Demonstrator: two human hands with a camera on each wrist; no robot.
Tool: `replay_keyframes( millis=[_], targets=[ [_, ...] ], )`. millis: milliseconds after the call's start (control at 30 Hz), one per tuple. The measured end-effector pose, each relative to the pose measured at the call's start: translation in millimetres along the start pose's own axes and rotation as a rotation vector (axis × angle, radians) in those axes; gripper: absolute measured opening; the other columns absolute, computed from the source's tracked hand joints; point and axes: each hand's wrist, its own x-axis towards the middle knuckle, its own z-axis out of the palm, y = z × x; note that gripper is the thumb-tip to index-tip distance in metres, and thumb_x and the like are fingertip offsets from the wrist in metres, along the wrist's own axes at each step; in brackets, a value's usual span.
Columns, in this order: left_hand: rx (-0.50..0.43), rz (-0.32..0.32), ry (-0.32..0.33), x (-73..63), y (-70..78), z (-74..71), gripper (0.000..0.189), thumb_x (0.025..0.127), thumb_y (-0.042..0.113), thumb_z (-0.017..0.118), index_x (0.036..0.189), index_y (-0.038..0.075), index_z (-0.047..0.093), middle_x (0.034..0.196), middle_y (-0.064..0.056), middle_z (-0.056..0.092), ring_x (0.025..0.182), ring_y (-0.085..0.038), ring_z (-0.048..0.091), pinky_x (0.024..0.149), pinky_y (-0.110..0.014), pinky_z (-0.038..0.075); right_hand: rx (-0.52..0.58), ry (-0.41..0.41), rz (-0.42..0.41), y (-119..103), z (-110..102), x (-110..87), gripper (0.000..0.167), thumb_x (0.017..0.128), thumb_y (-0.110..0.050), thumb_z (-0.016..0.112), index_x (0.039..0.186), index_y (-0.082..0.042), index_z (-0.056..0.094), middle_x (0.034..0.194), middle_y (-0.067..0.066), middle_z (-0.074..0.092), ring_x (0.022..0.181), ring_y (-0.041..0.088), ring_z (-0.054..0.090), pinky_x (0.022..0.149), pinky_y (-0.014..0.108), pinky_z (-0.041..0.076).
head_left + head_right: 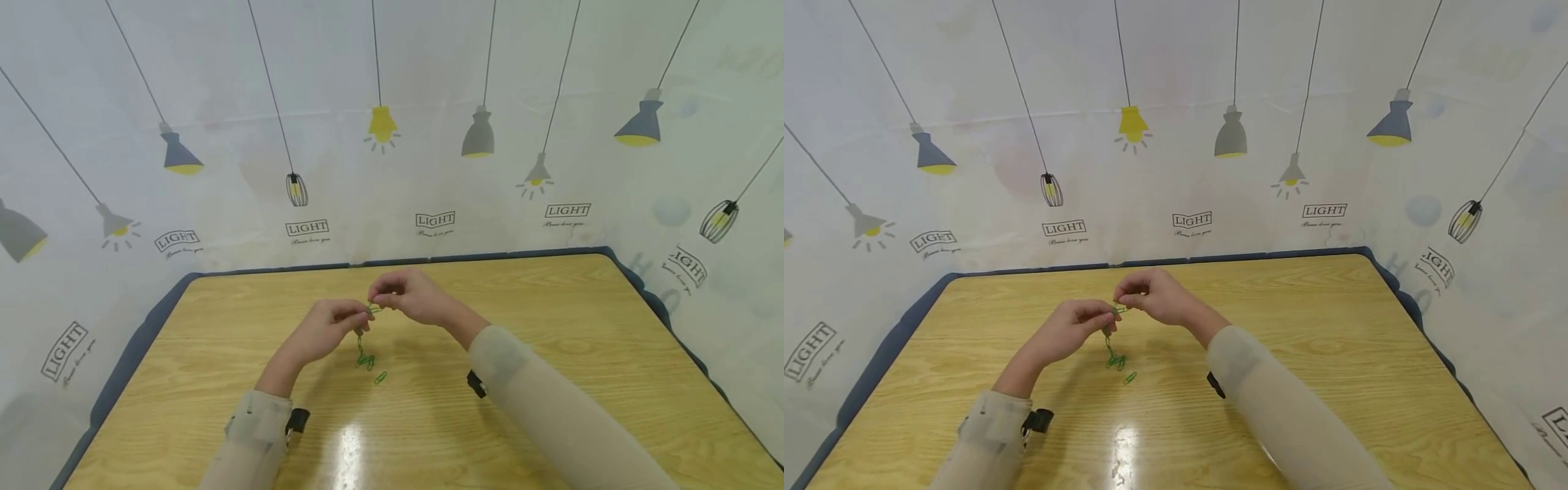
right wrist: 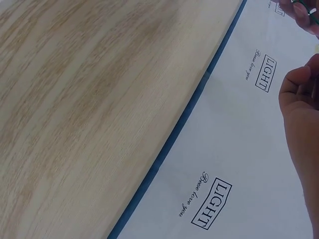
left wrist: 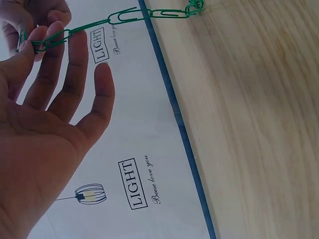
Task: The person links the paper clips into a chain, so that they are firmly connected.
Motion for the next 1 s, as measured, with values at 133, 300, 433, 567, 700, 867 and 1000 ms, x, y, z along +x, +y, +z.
replay_keyframes(
  millis=[133, 300, 433, 567, 700, 867, 1000],
  targets=[
    [0.01, 0.004, 0.004, -0.5, 1.0, -0.3, 0.021, 0.111, 0.018, 0.058, 0.116, 0.014, 0.078, 0.103, -0.004, 0.078, 0.094, -0.016, 0.073, 0.089, -0.038, 0.059, 0.005, -0.014, 0.014, 0.6, 0.1, 0.4, 0.012, 0.107, -0.008, 0.063, 0.107, -0.009, 0.075, 0.106, 0.006, 0.074, 0.092, 0.016, 0.061, 0.084, 0.035, 0.053],
    [0.004, 0.0, 0.004, -1.3, 1.8, 0.1, 0.021, 0.111, 0.017, 0.057, 0.115, 0.013, 0.078, 0.104, -0.007, 0.078, 0.094, -0.016, 0.073, 0.093, -0.051, 0.06, -0.007, -0.044, 0.024, 1.1, -1.3, -0.2, 0.012, 0.107, -0.008, 0.064, 0.108, -0.01, 0.075, 0.109, 0.004, 0.075, 0.1, 0.014, 0.064, 0.091, 0.032, 0.055],
    [-0.019, -0.008, -0.001, -2.6, 2.0, 0.8, 0.021, 0.111, 0.017, 0.057, 0.114, 0.012, 0.077, 0.105, -0.011, 0.078, 0.094, -0.017, 0.073, 0.095, -0.059, 0.057, -0.017, -0.062, 0.028, 1.4, -2.0, -0.9, 0.011, 0.107, -0.008, 0.063, 0.108, -0.011, 0.075, 0.11, 0.004, 0.075, 0.102, 0.015, 0.065, 0.095, 0.035, 0.056],
    [-0.033, -0.016, -0.001, -2.4, 2.4, 1.3, 0.021, 0.111, 0.016, 0.057, 0.115, 0.011, 0.077, 0.107, -0.014, 0.078, 0.095, -0.017, 0.073, 0.096, -0.06, 0.057, -0.016, -0.066, 0.029, 1.6, -3.2, -1.7, 0.012, 0.108, -0.008, 0.062, 0.109, -0.009, 0.074, 0.111, 0.004, 0.074, 0.103, 0.015, 0.064, 0.099, 0.037, 0.056],
    [-0.029, -0.015, -0.003, -2.0, 2.3, 1.3, 0.021, 0.112, 0.017, 0.057, 0.115, 0.012, 0.077, 0.107, -0.013, 0.077, 0.095, -0.016, 0.072, 0.097, -0.06, 0.057, -0.014, -0.066, 0.038, 2.2, -5.4, -2.2, 0.013, 0.108, -0.009, 0.061, 0.11, -0.008, 0.073, 0.111, 0.004, 0.073, 0.105, 0.019, 0.065, 0.098, 0.036, 0.055],
    [-0.021, -0.014, -0.006, -2.4, 2.1, -0.3, 0.021, 0.112, 0.019, 0.057, 0.114, 0.013, 0.077, 0.105, -0.01, 0.077, 0.095, -0.017, 0.072, 0.097, -0.059, 0.056, -0.015, -0.07, 0.044, 2.1, -7.2, -2.0, 0.013, 0.109, -0.011, 0.061, 0.11, -0.009, 0.073, 0.111, 0.004, 0.073, 0.106, 0.026, 0.064, 0.093, 0.034, 0.054],
    [-0.015, -0.011, -0.007, -3.5, -0.5, -2.3, 0.021, 0.112, 0.019, 0.057, 0.113, 0.013, 0.077, 0.104, -0.01, 0.077, 0.094, -0.016, 0.072, 0.095, -0.054, 0.058, -0.013, -0.06, 0.037, 2.5, -8.7, -1.9, 0.013, 0.109, -0.013, 0.06, 0.111, -0.008, 0.073, 0.111, 0.005, 0.072, 0.105, 0.023, 0.063, 0.092, 0.035, 0.054]
  ],
)
